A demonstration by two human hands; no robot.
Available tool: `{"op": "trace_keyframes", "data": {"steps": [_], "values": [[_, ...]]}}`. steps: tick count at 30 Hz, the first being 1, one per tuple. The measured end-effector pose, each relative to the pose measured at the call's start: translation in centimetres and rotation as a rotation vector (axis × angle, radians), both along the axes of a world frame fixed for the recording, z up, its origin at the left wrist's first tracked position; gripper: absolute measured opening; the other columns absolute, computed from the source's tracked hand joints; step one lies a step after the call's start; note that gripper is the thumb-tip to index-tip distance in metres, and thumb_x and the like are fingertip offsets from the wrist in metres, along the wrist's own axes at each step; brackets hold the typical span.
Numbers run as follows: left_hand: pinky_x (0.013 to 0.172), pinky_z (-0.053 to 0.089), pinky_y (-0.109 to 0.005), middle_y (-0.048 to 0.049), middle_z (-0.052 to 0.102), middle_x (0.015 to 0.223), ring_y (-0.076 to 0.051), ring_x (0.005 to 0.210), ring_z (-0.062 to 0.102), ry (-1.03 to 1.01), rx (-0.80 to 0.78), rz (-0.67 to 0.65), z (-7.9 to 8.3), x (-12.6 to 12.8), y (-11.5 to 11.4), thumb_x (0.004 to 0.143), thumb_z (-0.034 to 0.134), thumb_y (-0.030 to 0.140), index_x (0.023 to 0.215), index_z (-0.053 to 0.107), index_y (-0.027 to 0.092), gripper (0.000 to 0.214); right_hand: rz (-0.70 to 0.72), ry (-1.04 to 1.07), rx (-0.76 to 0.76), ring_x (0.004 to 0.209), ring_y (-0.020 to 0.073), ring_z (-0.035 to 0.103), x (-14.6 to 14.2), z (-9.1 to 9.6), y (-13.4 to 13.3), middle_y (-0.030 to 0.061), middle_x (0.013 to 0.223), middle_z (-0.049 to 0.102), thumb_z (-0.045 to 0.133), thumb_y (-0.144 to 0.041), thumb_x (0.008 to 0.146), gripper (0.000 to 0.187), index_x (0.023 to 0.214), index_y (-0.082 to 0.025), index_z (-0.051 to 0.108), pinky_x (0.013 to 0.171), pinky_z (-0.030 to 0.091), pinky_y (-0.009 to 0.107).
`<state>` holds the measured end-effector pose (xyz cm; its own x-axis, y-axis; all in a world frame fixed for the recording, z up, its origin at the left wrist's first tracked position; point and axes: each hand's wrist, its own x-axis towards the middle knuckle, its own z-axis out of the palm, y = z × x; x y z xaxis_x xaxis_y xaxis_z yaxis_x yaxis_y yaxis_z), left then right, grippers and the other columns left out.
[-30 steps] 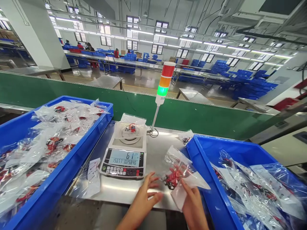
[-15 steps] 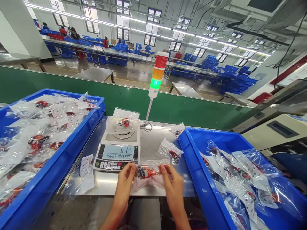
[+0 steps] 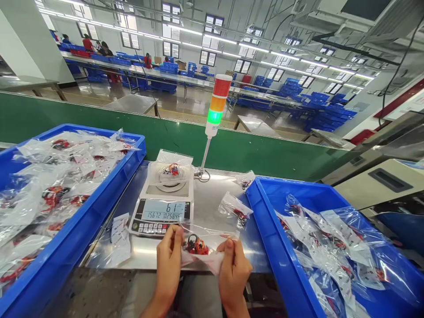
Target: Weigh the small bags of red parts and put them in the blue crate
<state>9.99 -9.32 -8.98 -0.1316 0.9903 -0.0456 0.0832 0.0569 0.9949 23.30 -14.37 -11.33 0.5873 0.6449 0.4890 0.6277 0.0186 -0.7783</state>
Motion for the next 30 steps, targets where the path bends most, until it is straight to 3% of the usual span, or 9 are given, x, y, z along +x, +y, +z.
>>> {"op": "trace_keyframes", "data": {"steps": [4,8,11,15,18,22,25,27,30], "values": [[0.055,0.040,-0.025,0.0027,0.051,0.058,-0.014,0.052,0.047,0.244,0.174,0.174,-0.2,-0.5,0.2,0.090,0.044,0.067,0.074,0.055,0.023,0.048,0.018,0.023,-0.015,0.039,0.0135,0.051,-0.3,0.5,0.5,-0.0005,0.053,0.061,0.038,-0.060,0.100,0.053,0.087,-0.019,0.068,0.046,0.037,0.025],[0.062,0.048,-0.026,0.0000,0.063,0.063,-0.016,0.057,0.059,0.287,0.243,0.123,-0.7,-0.7,0.9,0.093,0.046,0.057,0.077,0.060,0.023,0.039,-0.025,0.121,-0.034,0.041,0.0140,0.052,0.1,0.1,0.7,0.0009,0.055,0.063,0.040,-0.065,0.097,0.055,0.090,-0.018,0.066,0.046,0.038,0.025],[0.069,0.053,-0.027,-0.0046,0.074,0.080,-0.019,0.071,0.069,0.252,0.260,0.132,-1.1,-0.7,1.1,0.093,0.048,0.054,0.087,0.066,0.022,0.036,-0.004,0.284,-0.061,0.040,0.0132,0.051,1.2,-0.2,0.7,-0.0014,0.055,0.061,0.045,-0.068,0.094,0.054,0.099,-0.018,0.064,0.045,0.040,0.024],[0.072,0.055,-0.027,-0.0055,0.077,0.088,-0.020,0.078,0.073,0.217,0.314,0.106,-1.4,-0.9,1.1,0.093,0.052,0.050,0.092,0.070,0.022,0.033,0.302,0.668,-0.092,0.063,0.0193,0.068,3.2,0.3,1.7,0.0049,0.077,0.073,0.061,-0.069,0.084,0.057,0.112,-0.019,0.064,0.057,0.056,0.029],[0.070,0.056,-0.026,-0.0048,0.077,0.084,-0.019,0.073,0.074,0.221,0.372,0.058,-1.3,-1.2,1.3,0.093,0.053,0.047,0.091,0.071,0.022,0.031,0.484,0.816,-0.176,0.073,0.0244,0.073,4.1,0.9,2.5,0.0081,0.083,0.076,0.081,-0.061,0.068,0.054,0.099,-0.018,0.070,0.064,0.061,0.035],[0.070,0.057,-0.028,-0.0062,0.078,0.087,-0.020,0.070,0.073,0.274,0.353,0.081,-1.2,-1.5,1.6,0.094,0.050,0.044,0.093,0.069,0.021,0.030,0.395,0.752,-0.170,0.060,0.0214,0.070,4.0,0.9,2.6,0.0055,0.068,0.073,0.085,-0.048,0.069,0.035,0.075,-0.017,0.070,0.056,0.059,0.031],[0.067,0.056,-0.029,-0.0066,0.078,0.086,-0.020,0.065,0.071,0.277,0.312,0.096,-1.6,-1.3,1.6,0.095,0.048,0.046,0.095,0.067,0.021,0.031,0.310,0.728,-0.100,0.067,0.0241,0.073,3.4,0.7,2.4,0.0071,0.075,0.077,0.083,-0.049,0.071,0.038,0.090,-0.017,0.074,0.058,0.062,0.033],[0.067,0.056,-0.029,-0.0068,0.078,0.087,-0.020,0.066,0.071,0.286,0.320,0.105,-1.9,-1.0,1.5,0.096,0.047,0.046,0.095,0.067,0.021,0.032,0.340,0.808,-0.132,0.068,0.0259,0.075,3.2,0.5,2.6,0.0095,0.079,0.079,0.084,-0.053,0.069,0.046,0.095,-0.016,0.076,0.062,0.064,0.036],[0.066,0.054,-0.028,-0.0062,0.077,0.088,-0.019,0.065,0.070,0.350,0.388,0.056,-1.6,-0.9,2.0,0.097,0.044,0.043,0.095,0.069,0.021,0.033,0.386,0.904,-0.199,0.068,0.0298,0.077,3.2,0.4,2.8,0.0137,0.081,0.080,0.086,-0.057,0.063,0.048,0.083,-0.014,0.079,0.068,0.066,0.042]]}}
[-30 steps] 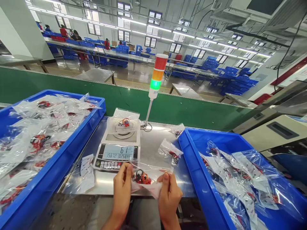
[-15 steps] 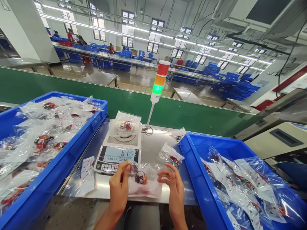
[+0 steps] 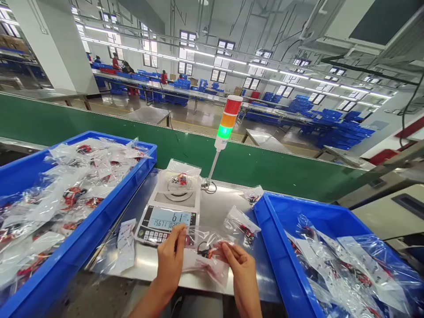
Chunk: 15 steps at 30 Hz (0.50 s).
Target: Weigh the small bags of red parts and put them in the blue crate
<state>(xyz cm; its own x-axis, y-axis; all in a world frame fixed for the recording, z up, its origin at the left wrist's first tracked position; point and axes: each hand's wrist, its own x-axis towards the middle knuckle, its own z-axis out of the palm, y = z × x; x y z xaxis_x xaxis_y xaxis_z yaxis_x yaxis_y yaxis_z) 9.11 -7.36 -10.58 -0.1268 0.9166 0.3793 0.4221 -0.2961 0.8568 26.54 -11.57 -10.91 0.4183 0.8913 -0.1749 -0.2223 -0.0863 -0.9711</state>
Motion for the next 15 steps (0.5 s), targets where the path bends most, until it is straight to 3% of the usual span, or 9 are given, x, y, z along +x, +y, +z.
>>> {"op": "trace_keyframes", "data": {"steps": [2,4,7,9,12,15], "values": [[0.063,0.052,-0.027,-0.0040,0.076,0.080,-0.017,0.061,0.067,0.081,0.039,-0.057,1.6,-0.2,1.7,0.099,0.042,0.041,0.093,0.070,0.022,0.035,-0.101,-0.026,0.018,0.073,0.0312,0.077,0.5,0.1,-0.1,0.0135,0.083,0.080,0.087,-0.057,0.061,0.047,0.080,-0.015,0.080,0.071,0.066,0.042],[0.067,0.051,-0.028,-0.0029,0.073,0.076,-0.018,0.065,0.067,0.179,0.083,-0.086,4.4,-0.5,4.9,0.100,0.040,0.039,0.091,0.070,0.021,0.036,-0.233,-0.087,0.050,0.076,0.0314,0.078,1.4,0.5,-0.5,0.0121,0.085,0.080,0.087,-0.056,0.061,0.046,0.082,-0.016,0.080,0.070,0.066,0.039],[0.091,0.050,-0.034,-0.0082,0.074,0.109,-0.022,0.100,0.067,0.363,0.127,-0.120,9.1,-0.6,12.4,0.100,0.037,0.028,0.107,0.070,0.019,0.034,-0.313,-0.175,0.060,0.082,0.0308,0.078,3.4,1.1,-1.5,0.0110,0.090,0.081,0.085,-0.055,0.066,0.046,0.090,-0.017,0.079,0.073,0.066,0.038],[0.094,0.049,-0.035,-0.0082,0.073,0.109,-0.021,0.102,0.066,0.425,0.097,-0.194,11.2,-0.3,17.7,0.097,0.042,0.018,0.098,0.072,0.020,0.030,-0.325,-0.224,0.050,0.085,0.0302,0.078,4.9,1.4,-1.9,0.0109,0.093,0.081,0.083,-0.057,0.066,0.049,0.094,-0.017,0.078,0.077,0.065,0.037],[0.088,0.053,-0.038,-0.0077,0.071,0.098,-0.019,0.092,0.067,0.510,0.031,-0.301,11.6,0.8,23.7,0.095,0.057,0.024,0.089,0.070,0.016,0.016,-0.331,-0.259,0.055,0.088,0.0298,0.077,6.5,1.9,-1.9,0.0112,0.095,0.080,0.083,-0.059,0.065,0.051,0.094,-0.017,0.077,0.080,0.064,0.037],[0.085,0.056,-0.039,-0.0045,0.069,0.096,-0.017,0.088,0.066,0.556,0.015,-0.360,10.3,1.6,26.4,0.094,0.063,0.037,0.095,0.067,0.014,0.023,-0.316,-0.272,0.123,0.088,0.0294,0.077,6.8,3.2,-0.3,0.0113,0.093,0.080,0.081,-0.057,0.068,0.047,0.093,-0.017,0.076,0.080,0.063,0.039]]}}
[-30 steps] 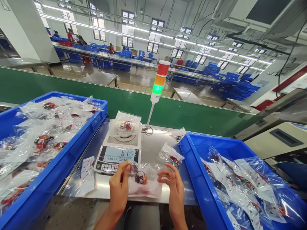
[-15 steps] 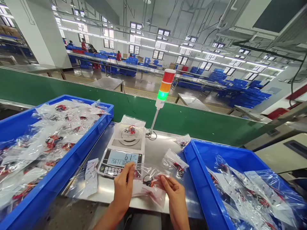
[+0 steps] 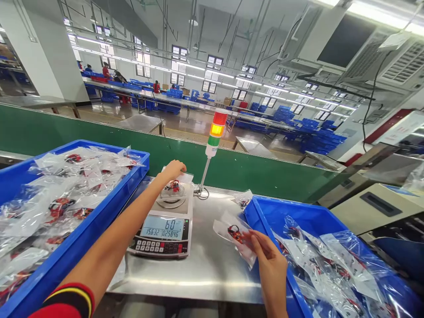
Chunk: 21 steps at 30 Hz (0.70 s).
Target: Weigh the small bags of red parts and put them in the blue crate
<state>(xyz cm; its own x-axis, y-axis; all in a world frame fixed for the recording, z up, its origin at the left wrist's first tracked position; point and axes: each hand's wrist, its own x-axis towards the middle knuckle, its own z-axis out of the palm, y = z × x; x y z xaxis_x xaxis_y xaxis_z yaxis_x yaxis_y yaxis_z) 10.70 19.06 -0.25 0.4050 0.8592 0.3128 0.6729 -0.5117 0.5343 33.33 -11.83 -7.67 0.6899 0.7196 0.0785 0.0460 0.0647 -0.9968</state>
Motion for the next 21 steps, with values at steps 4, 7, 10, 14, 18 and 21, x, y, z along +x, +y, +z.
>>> {"op": "trace_keyframes", "data": {"steps": [4,7,10,14,18,21], "values": [[0.085,0.056,-0.039,-0.0030,0.069,0.090,-0.017,0.085,0.066,-0.038,0.061,0.048,-0.3,-1.0,0.4,0.094,0.064,0.037,0.090,0.066,0.014,0.024,0.122,-0.048,0.154,0.084,0.0277,0.076,-1.7,3.4,5.4,0.0100,0.089,0.080,0.079,-0.052,0.072,0.039,0.091,-0.018,0.075,0.079,0.062,0.040],[0.089,0.055,-0.040,-0.0030,0.070,0.088,-0.017,0.088,0.067,-0.142,0.170,0.175,2.0,-4.2,-0.2,0.094,0.063,0.033,0.088,0.066,0.014,0.020,0.309,-0.082,0.281,0.084,0.0254,0.075,-4.1,5.6,11.2,0.0075,0.088,0.079,0.075,-0.049,0.076,0.032,0.089,-0.020,0.075,0.079,0.060,0.038],[0.094,0.052,-0.041,-0.0040,0.073,0.096,-0.020,0.097,0.068,-0.254,0.314,0.357,5.5,-9.5,-1.8,0.094,0.057,0.028,0.092,0.066,0.016,0.015,0.503,-0.158,0.307,0.087,0.0240,0.075,-6.8,6.2,17.0,0.0068,0.091,0.080,0.068,-0.048,0.081,0.029,0.092,-0.021,0.073,0.078,0.059,0.036],[0.099,0.049,-0.049,-0.0067,0.074,0.097,-0.026,0.101,0.068,-0.297,0.442,0.620,8.5,-17.8,-5.3,0.091,0.053,0.033,0.087,0.066,0.021,0.017,0.594,-0.294,0.184,0.087,0.0248,0.075,-8.8,5.0,22.7,0.0077,0.088,0.080,0.063,-0.045,0.080,0.027,0.090,-0.021,0.071,0.079,0.059,0.038],[0.104,0.040,-0.065,-0.0112,0.074,0.098,-0.040,0.119,0.060,-0.245,0.466,0.834,7.4,-23.0,-9.9,0.084,0.054,0.055,0.081,0.065,0.022,0.035,0.443,-0.372,0.110,0.101,0.0259,0.071,-6.7,3.3,23.5,0.0110,0.101,0.078,0.058,-0.040,0.078,0.026,0.092,-0.020,0.068,0.094,0.052,0.041],[0.107,0.037,-0.064,-0.0105,0.071,0.117,-0.041,0.131,0.052,-0.229,0.454,0.900,4.4,-22.1,-14.1,0.084,0.046,0.062,0.095,0.067,0.022,0.046,0.303,-0.465,0.006,0.110,0.0297,0.066,-2.5,1.3,20.4,0.0127,0.109,0.075,0.052,-0.040,0.080,0.029,0.094,-0.020,0.068,0.105,0.043,0.049]]}}
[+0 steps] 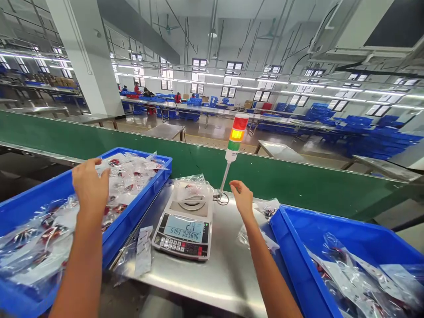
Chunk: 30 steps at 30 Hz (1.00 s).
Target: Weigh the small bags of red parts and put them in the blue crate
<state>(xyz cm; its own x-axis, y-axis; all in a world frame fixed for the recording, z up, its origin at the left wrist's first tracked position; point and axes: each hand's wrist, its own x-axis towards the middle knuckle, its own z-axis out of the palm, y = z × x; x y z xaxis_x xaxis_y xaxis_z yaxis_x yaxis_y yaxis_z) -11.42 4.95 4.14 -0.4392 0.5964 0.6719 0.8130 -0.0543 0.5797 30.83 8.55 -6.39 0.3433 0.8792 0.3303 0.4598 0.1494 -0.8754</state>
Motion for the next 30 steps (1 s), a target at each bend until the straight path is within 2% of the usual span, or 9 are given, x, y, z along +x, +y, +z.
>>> {"op": "trace_keyframes", "data": {"steps": [4,8,11,15,17,20,23,27,30], "values": [[0.104,0.045,-0.053,-0.0081,0.073,0.111,-0.033,0.115,0.063,-0.117,-0.080,-0.205,-5.2,6.3,-5.9,0.087,0.047,0.057,0.099,0.069,0.023,0.042,-0.164,-0.183,-0.183,0.120,0.0397,0.057,5.9,-5.3,-7.0,0.0172,0.116,0.071,0.058,-0.044,0.078,0.034,0.099,-0.020,0.070,0.106,0.035,0.058],[0.086,0.055,-0.037,-0.0038,0.076,0.094,-0.025,0.093,0.071,-0.383,-0.402,-0.644,-10.5,13.3,-10.2,0.085,0.054,0.054,0.088,0.073,0.025,0.035,-0.223,-0.537,-0.544,0.121,0.0440,0.055,9.1,-11.4,-12.8,0.0157,0.135,0.062,0.063,-0.041,0.075,0.051,0.123,-0.024,0.063,0.091,0.046,0.061],[0.087,0.054,-0.034,-0.0053,0.076,0.092,-0.024,0.093,0.070,-0.526,-0.576,-0.873,-13.2,17.2,-12.2,0.087,0.053,0.049,0.085,0.072,0.023,0.032,-0.223,-0.611,-0.510,0.115,0.0419,0.059,9.4,-13.4,-14.6,0.0170,0.125,0.066,0.058,-0.032,0.078,0.053,0.129,-0.020,0.060,0.089,0.048,0.059],[0.091,0.052,-0.035,-0.0061,0.074,0.093,-0.024,0.095,0.069,-0.586,-0.720,-1.008,-14.3,20.6,-14.0,0.090,0.049,0.044,0.085,0.070,0.023,0.030,-0.166,-0.416,-0.304,0.112,0.0360,0.062,7.7,-12.5,-15.7,0.0143,0.119,0.068,0.057,-0.036,0.081,0.049,0.127,-0.019,0.060,0.093,0.050,0.051],[0.096,0.051,-0.036,-0.0076,0.073,0.108,-0.025,0.104,0.067,-0.590,-0.744,-1.001,-14.4,21.6,-14.5,0.087,0.054,0.040,0.101,0.069,0.023,0.026,-0.095,-0.296,-0.249,0.112,0.0331,0.063,6.0,-11.3,-16.8,0.0113,0.121,0.068,0.059,-0.039,0.081,0.049,0.127,-0.021,0.061,0.094,0.051,0.047],[0.101,0.049,-0.038,-0.0101,0.066,0.130,-0.026,0.112,0.064,-0.606,-0.754,-0.947,-14.7,22.5,-14.4,0.078,0.066,0.034,0.127,0.061,0.023,0.050,0.082,-0.187,-0.219,0.112,0.0287,0.064,2.7,-9.5,-19.3,0.0056,0.120,0.070,0.065,-0.035,0.081,0.044,0.125,-0.029,0.066,0.096,0.052,0.041],[0.086,0.054,-0.036,-0.0097,0.073,0.106,-0.025,0.090,0.068,-0.612,-0.776,-0.953,-15.1,22.9,-13.9,0.083,0.060,0.043,0.106,0.068,0.020,0.033,0.233,-0.060,-0.214,0.115,0.0264,0.064,-0.4,-8.5,-21.3,0.0033,0.119,0.071,0.072,-0.029,0.077,0.043,0.120,-0.033,0.070,0.097,0.052,0.037],[0.062,0.050,-0.031,-0.0055,0.066,0.073,-0.020,0.060,0.060,-0.747,-0.733,-0.867,-15.8,23.1,-13.9,0.089,0.047,0.060,0.084,0.065,0.018,0.046,0.065,0.364,-0.215,0.118,0.0290,0.063,-2.7,-9.2,-22.2,0.0100,0.132,0.065,0.079,-0.049,0.073,0.058,0.126,-0.028,0.065,0.086,0.057,0.035],[0.061,0.050,-0.030,-0.0048,0.066,0.073,-0.020,0.060,0.060,-0.832,-0.703,-0.827,-16.1,23.1,-14.4,0.085,0.052,0.067,0.090,0.064,0.017,0.051,-0.078,0.606,-0.342,0.088,0.0251,0.070,-3.9,-10.0,-22.3,0.0105,0.104,0.074,0.068,-0.068,0.078,0.055,0.103,-0.019,0.070,0.070,0.057,0.031]]}}
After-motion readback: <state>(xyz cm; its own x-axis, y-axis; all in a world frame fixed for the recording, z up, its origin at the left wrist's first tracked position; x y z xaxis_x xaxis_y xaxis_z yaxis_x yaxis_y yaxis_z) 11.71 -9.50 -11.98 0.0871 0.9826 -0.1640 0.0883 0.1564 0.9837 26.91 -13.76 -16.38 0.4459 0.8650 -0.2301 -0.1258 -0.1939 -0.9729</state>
